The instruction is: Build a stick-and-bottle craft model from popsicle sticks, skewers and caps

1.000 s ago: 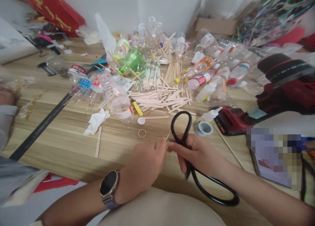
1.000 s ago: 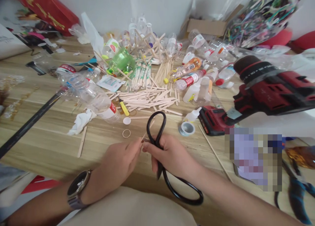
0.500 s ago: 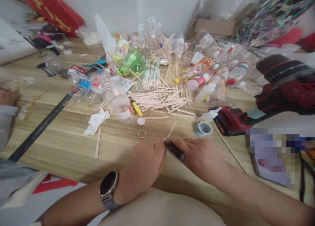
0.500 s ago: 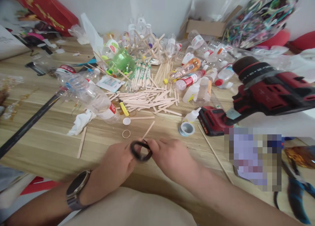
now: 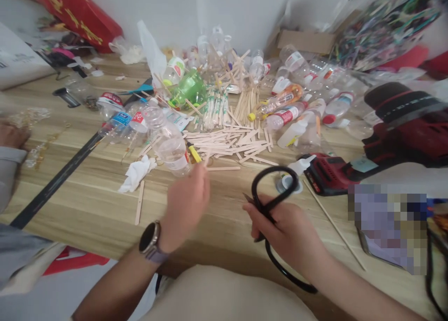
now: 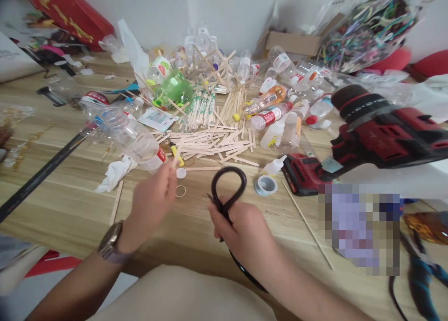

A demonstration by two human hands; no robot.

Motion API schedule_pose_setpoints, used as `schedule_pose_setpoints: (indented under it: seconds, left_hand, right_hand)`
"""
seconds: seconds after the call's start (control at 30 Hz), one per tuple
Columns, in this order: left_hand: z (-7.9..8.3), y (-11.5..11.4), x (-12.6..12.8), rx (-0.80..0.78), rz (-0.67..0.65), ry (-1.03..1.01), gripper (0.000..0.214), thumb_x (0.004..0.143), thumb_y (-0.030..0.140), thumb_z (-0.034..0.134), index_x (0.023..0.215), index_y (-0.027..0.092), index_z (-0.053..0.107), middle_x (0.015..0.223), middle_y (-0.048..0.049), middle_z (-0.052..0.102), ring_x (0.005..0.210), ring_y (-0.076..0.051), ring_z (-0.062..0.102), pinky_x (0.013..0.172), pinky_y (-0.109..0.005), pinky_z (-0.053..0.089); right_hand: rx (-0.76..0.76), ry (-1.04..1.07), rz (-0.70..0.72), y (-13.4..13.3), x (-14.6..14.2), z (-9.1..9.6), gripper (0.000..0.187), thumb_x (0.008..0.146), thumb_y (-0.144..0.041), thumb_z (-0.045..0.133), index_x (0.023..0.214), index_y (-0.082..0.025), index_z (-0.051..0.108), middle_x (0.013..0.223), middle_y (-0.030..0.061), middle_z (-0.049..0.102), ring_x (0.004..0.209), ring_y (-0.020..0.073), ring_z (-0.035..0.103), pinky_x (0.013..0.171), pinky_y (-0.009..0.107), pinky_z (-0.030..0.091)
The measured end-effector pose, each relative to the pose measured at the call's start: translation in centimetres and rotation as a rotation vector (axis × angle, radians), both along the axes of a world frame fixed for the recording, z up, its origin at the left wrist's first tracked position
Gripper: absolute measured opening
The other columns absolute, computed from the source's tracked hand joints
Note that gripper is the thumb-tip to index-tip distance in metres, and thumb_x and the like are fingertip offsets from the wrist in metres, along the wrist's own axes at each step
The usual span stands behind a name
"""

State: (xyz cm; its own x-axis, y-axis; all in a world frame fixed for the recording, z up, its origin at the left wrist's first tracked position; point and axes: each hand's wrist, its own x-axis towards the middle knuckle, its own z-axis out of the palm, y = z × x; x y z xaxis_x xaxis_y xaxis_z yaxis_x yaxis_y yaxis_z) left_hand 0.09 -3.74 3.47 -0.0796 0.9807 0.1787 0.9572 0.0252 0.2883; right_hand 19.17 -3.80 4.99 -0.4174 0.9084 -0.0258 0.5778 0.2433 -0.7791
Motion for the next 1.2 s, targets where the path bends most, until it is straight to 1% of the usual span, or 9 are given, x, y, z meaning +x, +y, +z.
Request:
schedule_pose_setpoints:
  seconds: [0.03,0.13,0.2,0.3,0.4,0.6,0.77,1.03,1.2]
  left_hand:
    - [0.3,0.2,-0.2,-0.008,0.026,-0.098,0.028,0.098,0.025,0.031,0.105,0.015,0.055,0.063,-0.0016,0.058,0.055,-0.017,0.054,0.051,-0.027,0.029]
    - [1.3,-0.1,0.1,-0.150,-0.258,-0.512,0.027,0.099,0.033,0.033,0.111,0.019,0.054,0.067,0.0029,0.055,0.059,-0.013,0.052,0.054,-0.024,0.033]
    - [1.7,-0.7,0.6,-0.232,-0.328,-0.728,0.027,0.099,0.038,0.034,0.110,0.021,0.054,0.060,0.0065,0.046,0.053,-0.011,0.046,0.052,-0.023,0.031]
    - [1.8,-1.5,1.2,-0.346,-0.315,-0.984,0.029,0.098,0.045,0.037,0.101,0.022,0.054,0.054,0.0091,0.035,0.047,-0.009,0.035,0.046,-0.022,0.026]
    - [1.7,-1.8,1.3,-0.418,-0.281,-1.109,0.030,0.096,0.047,0.041,0.094,0.021,0.055,0.056,0.0087,0.034,0.048,-0.009,0.031,0.044,-0.022,0.024]
    - [1.7,-1.7,1.3,-0.395,-0.145,-1.104,0.042,0.097,0.047,0.034,0.085,0.020,0.064,0.058,0.0053,0.034,0.056,-0.011,0.037,0.053,-0.025,0.029]
    - [1.9,-2.0,1.6,-0.431,-0.154,-1.112,0.030,0.097,0.037,0.036,0.080,0.021,0.056,0.064,0.0051,0.042,0.062,-0.011,0.043,0.058,-0.024,0.032]
    - [2.7,-2.9,2.1,-0.235,-0.242,-0.782,0.029,0.099,0.033,0.034,0.086,0.020,0.056,0.071,0.0033,0.058,0.062,-0.012,0.051,0.059,-0.025,0.035]
    - [2.7,-3.1,2.3,-0.185,-0.262,-0.583,0.030,0.099,0.030,0.034,0.077,0.020,0.051,0.064,0.0030,0.055,0.057,-0.012,0.050,0.053,-0.026,0.030]
  right_hand:
    - [0.019,-0.005,-0.003,-0.2,0.2,0.0,0.047,0.094,-0.032,0.046,0.050,-0.019,0.055,0.045,-0.0029,0.059,0.040,0.0077,0.054,0.045,0.018,0.040]
    - [0.082,0.011,-0.003,-0.4,0.4,0.2,0.045,0.094,-0.029,0.047,0.051,-0.020,0.057,0.047,-0.0039,0.060,0.041,0.0073,0.056,0.044,0.017,0.041]
    - [0.156,0.030,-0.011,-0.4,0.4,0.5,0.041,0.093,-0.026,0.049,0.053,-0.020,0.057,0.048,-0.0047,0.060,0.042,0.0068,0.057,0.044,0.016,0.041]
    - [0.244,0.054,-0.034,-0.3,0.1,1.0,0.034,0.091,-0.021,0.051,0.057,-0.020,0.056,0.047,-0.0066,0.059,0.040,0.0056,0.055,0.041,0.015,0.040]
    - [0.265,0.071,-0.041,-0.4,-0.1,1.3,0.032,0.092,-0.020,0.050,0.060,-0.020,0.054,0.047,-0.0074,0.059,0.039,0.0051,0.055,0.040,0.014,0.040]
    - [0.272,0.037,-0.039,-1.0,-0.3,1.4,0.025,0.092,-0.023,0.050,0.068,-0.020,0.055,0.051,-0.0058,0.059,0.043,0.0064,0.056,0.043,0.016,0.041]
    - [0.294,0.016,-0.013,-1.1,-0.8,1.2,0.026,0.092,-0.025,0.050,0.067,-0.020,0.054,0.052,-0.0050,0.059,0.041,0.0070,0.055,0.041,0.017,0.038]
    - [0.245,-0.048,-0.046,-1.1,-0.7,1.1,0.026,0.094,-0.032,0.047,0.072,-0.021,0.056,0.050,-0.0039,0.060,0.039,0.0095,0.056,0.039,0.020,0.037]
    - [0.289,-0.107,-0.036,-1.1,-0.7,0.7,0.026,0.094,-0.033,0.046,0.072,-0.022,0.056,0.051,-0.0031,0.061,0.040,0.0107,0.056,0.041,0.021,0.038]
